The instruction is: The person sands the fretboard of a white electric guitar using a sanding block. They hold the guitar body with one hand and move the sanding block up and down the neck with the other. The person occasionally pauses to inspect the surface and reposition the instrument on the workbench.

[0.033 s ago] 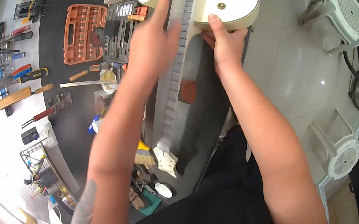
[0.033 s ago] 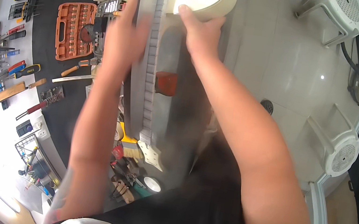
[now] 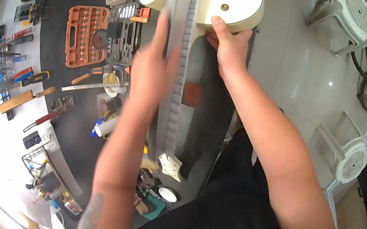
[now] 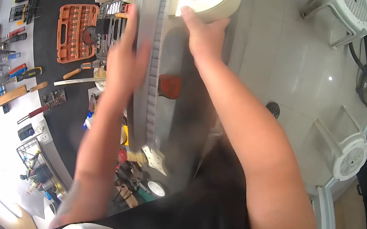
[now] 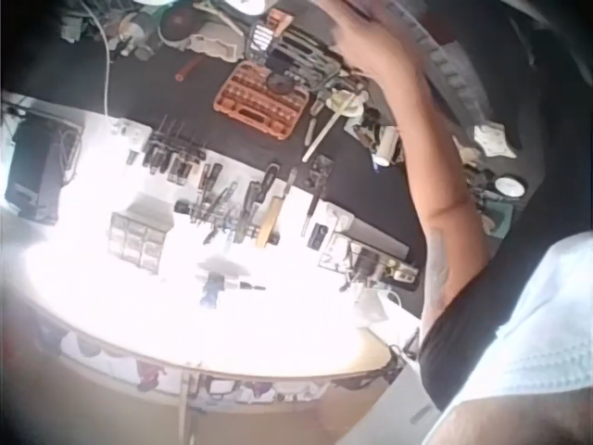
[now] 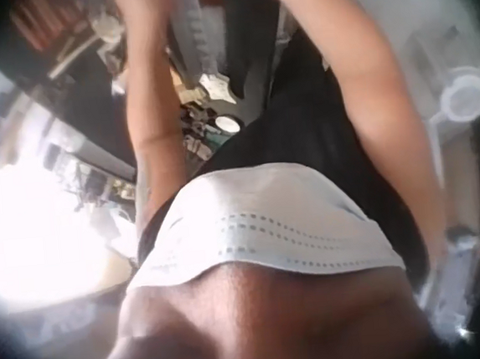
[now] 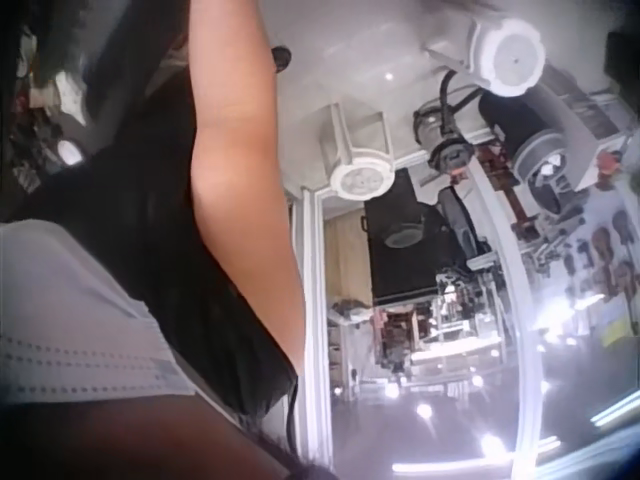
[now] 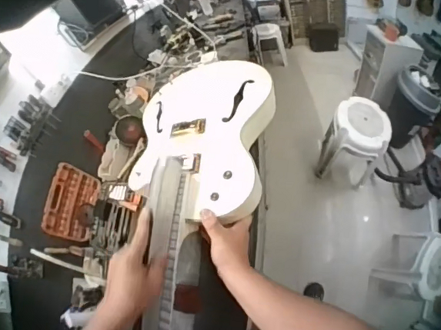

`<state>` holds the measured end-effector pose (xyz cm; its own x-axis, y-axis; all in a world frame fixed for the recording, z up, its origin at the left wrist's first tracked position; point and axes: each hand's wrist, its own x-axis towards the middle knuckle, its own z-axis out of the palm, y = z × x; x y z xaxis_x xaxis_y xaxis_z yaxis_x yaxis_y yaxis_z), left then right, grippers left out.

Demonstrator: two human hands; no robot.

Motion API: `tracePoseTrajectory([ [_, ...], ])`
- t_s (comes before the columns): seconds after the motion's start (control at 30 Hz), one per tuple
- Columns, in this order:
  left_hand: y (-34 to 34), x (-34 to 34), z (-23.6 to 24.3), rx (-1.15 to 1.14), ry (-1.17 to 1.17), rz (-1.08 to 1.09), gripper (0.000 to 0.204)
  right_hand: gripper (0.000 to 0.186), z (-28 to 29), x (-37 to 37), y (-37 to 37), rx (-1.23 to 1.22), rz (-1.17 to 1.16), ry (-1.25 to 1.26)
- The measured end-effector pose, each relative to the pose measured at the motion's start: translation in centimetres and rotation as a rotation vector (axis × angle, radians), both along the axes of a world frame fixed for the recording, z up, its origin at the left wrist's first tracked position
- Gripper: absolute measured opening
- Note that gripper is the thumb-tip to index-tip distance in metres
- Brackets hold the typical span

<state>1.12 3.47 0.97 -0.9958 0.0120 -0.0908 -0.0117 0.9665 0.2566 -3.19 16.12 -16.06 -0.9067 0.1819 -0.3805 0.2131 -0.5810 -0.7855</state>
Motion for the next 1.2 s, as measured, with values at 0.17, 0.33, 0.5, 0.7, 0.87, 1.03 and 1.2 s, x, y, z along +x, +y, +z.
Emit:
tracePoseTrajectory([
  [0.17, -2.6, 7.8, -1.6, -0.004, 0.121, -0.158, 0.085, 0.106, 0.1, 0.1, -0.1, 0.033, -0.018, 0.040],
  [0.33, 2.2, -7.3, 1.6, -0.046, 0.076, 0.013, 0.076, 0.103, 3.3, 0.2, -0.6, -0.081, 0.029, -0.103],
  [0.5, -0.9, 5.8, -1.3, 0.032, 0.090, -0.160, 0.084, 0.104, 0.6, -0.4, 0.7, -0.007, -0.012, -0.001],
  [0.7, 3.0, -5.3, 0.6, -0.088, 0.039, -0.009, 0.078, 0.100, 2.0, 0.1, -0.2, -0.037, 0.046, -0.050],
  [0.87, 2.4, -3.1, 0.0, -0.118, 0.046, -0.041, 0.078, 0.104, 2.1, 0.1, 0.3, -0.017, 0.002, -0.121],
  [1.03, -0.8, 5.7, -1.8, 0.009, 0.162, -0.218, 0.084, 0.104, 0.7, -0.6, 0.4, 0.040, -0.025, 0.030],
  [1.2, 4.8, -9.6, 1.6, -0.065, 0.051, 0.018, 0.072, 0.102, 2.8, 0.3, -0.4, -0.049, 0.051, -0.081],
])
